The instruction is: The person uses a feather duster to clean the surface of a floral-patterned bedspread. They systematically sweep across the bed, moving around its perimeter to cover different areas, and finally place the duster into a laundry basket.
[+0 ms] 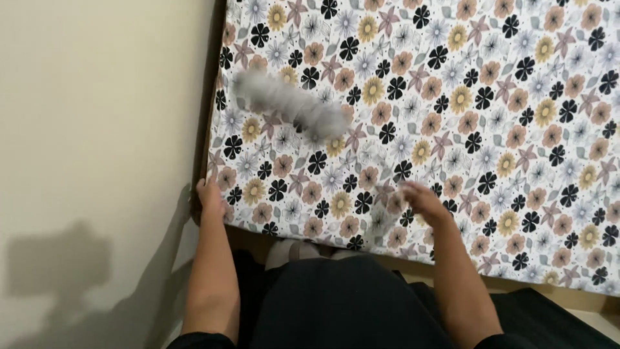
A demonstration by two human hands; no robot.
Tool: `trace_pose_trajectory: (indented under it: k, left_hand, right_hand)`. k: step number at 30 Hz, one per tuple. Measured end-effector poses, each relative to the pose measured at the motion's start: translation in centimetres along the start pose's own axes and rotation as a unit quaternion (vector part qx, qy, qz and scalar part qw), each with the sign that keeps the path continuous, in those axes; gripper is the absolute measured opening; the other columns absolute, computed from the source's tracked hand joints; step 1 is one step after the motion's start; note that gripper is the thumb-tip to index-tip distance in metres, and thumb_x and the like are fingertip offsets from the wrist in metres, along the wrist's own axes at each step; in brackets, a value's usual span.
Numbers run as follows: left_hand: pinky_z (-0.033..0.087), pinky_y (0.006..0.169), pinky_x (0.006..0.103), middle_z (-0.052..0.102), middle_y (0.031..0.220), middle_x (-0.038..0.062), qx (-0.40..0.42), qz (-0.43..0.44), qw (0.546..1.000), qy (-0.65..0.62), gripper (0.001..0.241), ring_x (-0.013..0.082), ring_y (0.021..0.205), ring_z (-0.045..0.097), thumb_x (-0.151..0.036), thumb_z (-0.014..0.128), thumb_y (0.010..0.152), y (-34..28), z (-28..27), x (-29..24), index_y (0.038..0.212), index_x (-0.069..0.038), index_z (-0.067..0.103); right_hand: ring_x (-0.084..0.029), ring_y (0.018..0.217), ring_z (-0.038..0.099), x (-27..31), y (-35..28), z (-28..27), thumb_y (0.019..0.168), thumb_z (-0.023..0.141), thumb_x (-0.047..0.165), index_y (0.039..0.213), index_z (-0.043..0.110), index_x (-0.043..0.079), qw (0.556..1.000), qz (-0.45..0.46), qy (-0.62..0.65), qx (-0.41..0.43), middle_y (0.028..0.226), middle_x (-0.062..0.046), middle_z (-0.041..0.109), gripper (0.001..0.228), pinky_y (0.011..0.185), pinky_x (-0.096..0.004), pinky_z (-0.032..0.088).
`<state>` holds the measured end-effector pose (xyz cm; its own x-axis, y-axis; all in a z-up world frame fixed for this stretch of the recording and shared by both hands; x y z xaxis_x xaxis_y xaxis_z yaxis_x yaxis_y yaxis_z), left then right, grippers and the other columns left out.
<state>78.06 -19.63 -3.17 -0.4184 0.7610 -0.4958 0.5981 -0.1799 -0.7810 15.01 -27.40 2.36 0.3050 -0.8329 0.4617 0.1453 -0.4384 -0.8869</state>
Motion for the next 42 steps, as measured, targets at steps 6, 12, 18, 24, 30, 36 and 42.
trace_pose_trajectory:
  k: [6, 12, 18, 24, 30, 36, 42]
  left_hand:
    - [0.046, 0.108, 0.0476, 0.044, 0.154, 0.017, 0.009, 0.112, 0.981, 0.161, 0.059, 0.0358, 0.135, 0.051, -0.034, 0.059, 0.098, -4.3, 6.2, 4.0, 0.148, -0.006, 0.047]
    - [0.028, 0.119, 0.0501, 0.023, 0.165, 0.021, 0.113, 0.222, 0.948, 0.197, 0.073, 0.0414, 0.151, 0.027, -0.049, 0.049, 0.106, -11.5, 12.2, 5.4, 0.161, -0.009, 0.023]
    - [0.034, 0.117, 0.0505, 0.024, 0.168, 0.017, 0.108, 0.103, 0.980, 0.132, 0.069, 0.0370, 0.150, 0.031, -0.051, 0.037, 0.108, -15.1, 9.2, 8.1, 0.167, -0.021, 0.015]
    - [0.052, 0.101, 0.0400, 0.061, 0.144, 0.024, 0.124, 0.154, 0.980, 0.027, 0.076, 0.0306, 0.123, 0.064, -0.030, 0.057, 0.099, -11.2, 5.1, 11.3, 0.163, -0.010, 0.023]
    - [0.050, 0.108, 0.0412, 0.042, 0.156, 0.022, 0.007, 0.267, 0.960, 0.086, 0.074, 0.0338, 0.135, 0.055, -0.022, 0.069, 0.090, -6.8, -0.1, 12.1, 0.154, 0.000, 0.039]
    - [0.032, 0.115, 0.0613, 0.031, 0.163, 0.014, 0.026, -0.038, 0.998, -0.042, 0.073, 0.0403, 0.146, 0.035, -0.054, 0.035, 0.100, -5.3, -4.0, 10.4, 0.164, -0.020, 0.025]
    - [0.033, 0.117, 0.0566, 0.033, 0.163, 0.014, 0.006, -0.135, 0.956, -0.260, 0.085, 0.0414, 0.144, 0.040, -0.072, 0.031, 0.101, -0.3, -6.2, 12.6, 0.163, -0.015, 0.022]
  right_hand:
    - [-0.007, 0.054, 0.035, -1.0, -0.9, -0.1, 0.104, 0.048, 0.028, 0.162, 0.031, 0.026, 0.950, -0.098, 0.286, -0.077, 0.075, 0.003, 0.051, 0.060, 0.046, -0.024, 0.032]
    - [-0.010, 0.054, 0.036, -9.0, -4.5, 6.5, 0.104, 0.047, 0.033, 0.161, 0.034, 0.032, 0.994, -0.003, 0.036, 0.105, 0.074, 0.001, 0.049, 0.058, 0.045, -0.025, 0.036]
    - [-0.004, 0.065, 0.050, -13.0, -9.1, 1.0, 0.107, 0.063, 0.031, 0.145, 0.066, 0.017, 0.983, -0.078, -0.152, 0.070, 0.085, 0.000, 0.066, 0.040, 0.058, -0.019, 0.042]
    - [-0.005, 0.048, 0.035, -11.7, -10.3, -5.5, 0.101, 0.057, 0.024, 0.143, 0.058, 0.017, 0.966, -0.035, 0.190, -0.172, 0.072, 0.003, 0.056, 0.042, 0.039, -0.019, 0.029]
    - [-0.004, 0.049, 0.035, -5.5, -4.4, -2.7, 0.108, 0.041, 0.033, 0.159, 0.026, 0.031, 0.881, -0.090, 0.407, -0.223, 0.066, 0.005, 0.045, 0.053, 0.041, -0.018, 0.030]
    - [-0.011, 0.049, 0.037, -2.4, -6.7, 11.9, 0.108, 0.035, 0.044, 0.155, 0.045, 0.031, 0.979, -0.027, -0.202, 0.019, 0.084, -0.011, 0.068, 0.049, 0.047, -0.026, 0.044]
    - [-0.018, 0.090, 0.070, -0.6, -5.2, 15.3, 0.102, 0.051, 0.046, 0.139, 0.065, 0.037, 0.840, -0.143, -0.511, 0.110, 0.114, -0.007, 0.079, 0.041, 0.091, -0.038, 0.053]
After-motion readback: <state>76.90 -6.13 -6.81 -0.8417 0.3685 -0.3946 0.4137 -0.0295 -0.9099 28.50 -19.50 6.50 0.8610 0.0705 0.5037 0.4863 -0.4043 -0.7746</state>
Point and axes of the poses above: each hand's wrist, its own y-axis towards the middle knuckle, its own z-axis out of the palm, x = y × z, the point moved 4 cm from there along y, towards the middle knuckle
